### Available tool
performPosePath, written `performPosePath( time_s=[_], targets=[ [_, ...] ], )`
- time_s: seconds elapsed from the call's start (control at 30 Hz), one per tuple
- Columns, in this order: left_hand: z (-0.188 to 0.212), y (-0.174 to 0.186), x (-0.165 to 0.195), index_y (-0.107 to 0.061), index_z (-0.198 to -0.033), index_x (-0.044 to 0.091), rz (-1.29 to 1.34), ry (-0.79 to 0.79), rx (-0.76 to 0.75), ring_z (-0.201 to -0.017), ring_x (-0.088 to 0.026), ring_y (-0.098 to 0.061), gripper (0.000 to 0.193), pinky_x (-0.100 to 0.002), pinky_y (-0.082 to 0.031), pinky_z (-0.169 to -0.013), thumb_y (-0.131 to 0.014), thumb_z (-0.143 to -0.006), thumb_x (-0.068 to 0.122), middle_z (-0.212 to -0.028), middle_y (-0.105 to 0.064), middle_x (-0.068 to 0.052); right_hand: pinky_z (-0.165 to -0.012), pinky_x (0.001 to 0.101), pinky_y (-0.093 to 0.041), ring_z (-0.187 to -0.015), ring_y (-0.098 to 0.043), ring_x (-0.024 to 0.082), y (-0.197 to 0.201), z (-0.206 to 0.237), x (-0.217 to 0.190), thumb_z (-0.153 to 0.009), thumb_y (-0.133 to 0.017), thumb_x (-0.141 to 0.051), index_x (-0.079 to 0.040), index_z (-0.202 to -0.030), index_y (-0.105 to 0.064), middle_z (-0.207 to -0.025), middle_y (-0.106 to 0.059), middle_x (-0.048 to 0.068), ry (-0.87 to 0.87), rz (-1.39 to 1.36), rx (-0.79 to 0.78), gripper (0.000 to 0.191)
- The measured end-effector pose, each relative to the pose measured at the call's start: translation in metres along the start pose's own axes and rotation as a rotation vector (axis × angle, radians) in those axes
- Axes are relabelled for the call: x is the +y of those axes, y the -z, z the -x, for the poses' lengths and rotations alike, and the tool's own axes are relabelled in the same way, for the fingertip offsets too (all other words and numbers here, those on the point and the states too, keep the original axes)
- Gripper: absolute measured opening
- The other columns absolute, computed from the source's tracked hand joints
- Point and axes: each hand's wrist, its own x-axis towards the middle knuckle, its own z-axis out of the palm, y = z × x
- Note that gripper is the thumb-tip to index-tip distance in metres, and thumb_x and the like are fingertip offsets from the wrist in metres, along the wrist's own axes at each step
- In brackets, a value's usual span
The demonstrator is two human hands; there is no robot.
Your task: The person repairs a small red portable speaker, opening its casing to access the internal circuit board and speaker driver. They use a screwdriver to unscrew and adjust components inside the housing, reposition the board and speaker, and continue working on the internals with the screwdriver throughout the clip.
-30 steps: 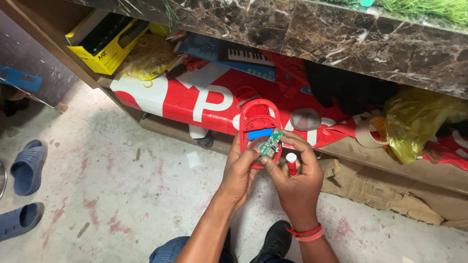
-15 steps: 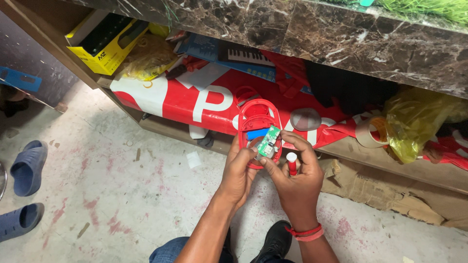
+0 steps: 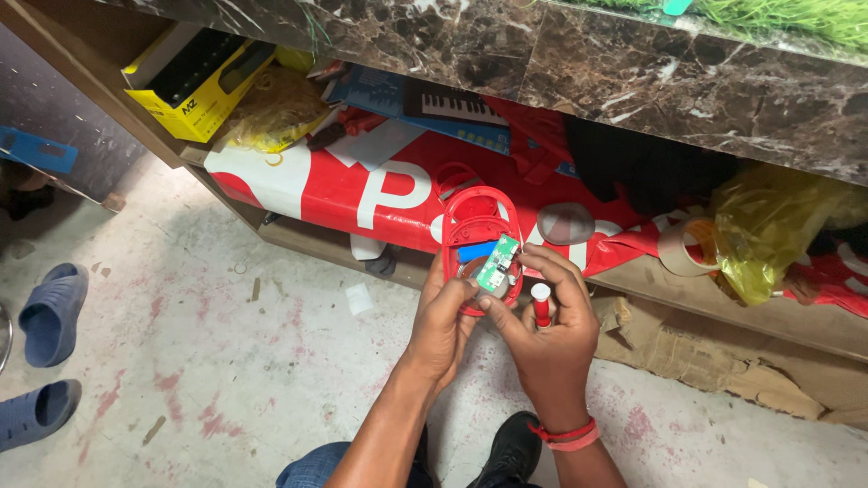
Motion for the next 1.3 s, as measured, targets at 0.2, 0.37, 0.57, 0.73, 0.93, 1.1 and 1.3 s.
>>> performPosePath(
  time_s=[0.2, 0.37, 0.57, 0.73, 0.93, 1.1, 1.3],
  targets=[
    [-0.001, 0.001, -0.002, -0.041, -0.147, 0.003, 0.013, 0.002, 0.028, -0.116, -0.024, -0.063, 0.061, -0.041, -0.055, -0.098, -0.047, -0.087, 0.008, -0.133, -0.058, -0.017, -0.055, 0.0137, -0.037, -0.075, -0.044, -0.005, -0.001, 0.0, 0.001, -0.073, -0.085, 0.009, -0.002, -0.125, -0.063, -0.132, -0.06, 0.003, -0.029, -0.064, 0.02, 0.058],
    [-0.001, 0.001, -0.003, -0.041, -0.147, 0.003, 0.005, 0.001, 0.023, -0.116, -0.023, -0.063, 0.06, -0.039, -0.054, -0.101, -0.047, -0.087, 0.007, -0.133, -0.059, -0.017, -0.053, 0.0147, -0.037, -0.065, -0.041, -0.003, -0.001, -0.001, -0.001, -0.073, -0.084, 0.008, -0.002, -0.127, -0.064, -0.129, -0.061, 0.003, -0.058, -0.01, 0.03, 0.059],
    [0.0, 0.002, -0.002, -0.042, -0.147, 0.004, 0.006, 0.004, 0.008, -0.114, -0.022, -0.063, 0.06, -0.039, -0.053, -0.101, -0.048, -0.088, 0.007, -0.132, -0.059, -0.016, -0.052, 0.015, -0.037, -0.064, -0.041, -0.004, 0.0, -0.002, -0.003, -0.074, -0.082, 0.008, -0.001, -0.125, -0.066, -0.132, -0.061, 0.004, -0.042, 0.023, 0.021, 0.054],
    [0.0, 0.001, -0.003, -0.044, -0.146, 0.004, 0.002, 0.009, 0.001, -0.114, -0.02, -0.063, 0.056, -0.038, -0.053, -0.102, -0.047, -0.089, 0.007, -0.133, -0.059, -0.015, -0.056, 0.0157, -0.041, -0.073, -0.05, -0.002, -0.001, -0.001, -0.001, -0.078, -0.083, 0.006, -0.001, -0.12, -0.069, -0.134, -0.062, 0.006, -0.013, 0.022, 0.019, 0.045],
    [-0.001, 0.004, -0.01, -0.048, -0.142, 0.002, 0.014, 0.057, -0.011, -0.113, -0.021, -0.065, 0.049, -0.039, -0.054, -0.101, -0.045, -0.094, 0.011, -0.129, -0.062, -0.014, -0.086, 0.0224, -0.057, -0.112, -0.067, 0.013, 0.001, -0.001, 0.0, -0.083, -0.077, 0.006, 0.0, -0.12, -0.07, -0.137, -0.061, 0.01, 0.083, 0.04, -0.006, 0.038],
    [-0.003, 0.007, -0.015, -0.051, -0.134, -0.002, 0.06, 0.111, 0.073, -0.111, -0.023, -0.069, 0.04, -0.04, -0.057, -0.098, -0.043, -0.1, 0.019, -0.123, -0.066, -0.017, -0.098, 0.0291, -0.053, -0.116, -0.067, 0.019, 0.004, -0.002, 0.0, -0.081, -0.064, 0.012, 0.0, -0.123, -0.072, -0.135, -0.065, 0.013, 0.116, 0.17, -0.043, 0.044],
    [-0.003, 0.008, -0.015, -0.058, -0.127, -0.002, 0.107, 0.184, 0.095, -0.108, -0.022, -0.072, 0.045, -0.039, -0.06, -0.094, -0.037, -0.103, 0.029, -0.12, -0.07, -0.016, -0.101, 0.0291, -0.051, -0.125, -0.062, 0.02, 0.007, -0.003, 0.006, -0.081, -0.054, 0.014, 0.003, -0.118, -0.07, -0.136, -0.062, 0.013, 0.086, 0.012, 0.018, 0.042]
  ],
)
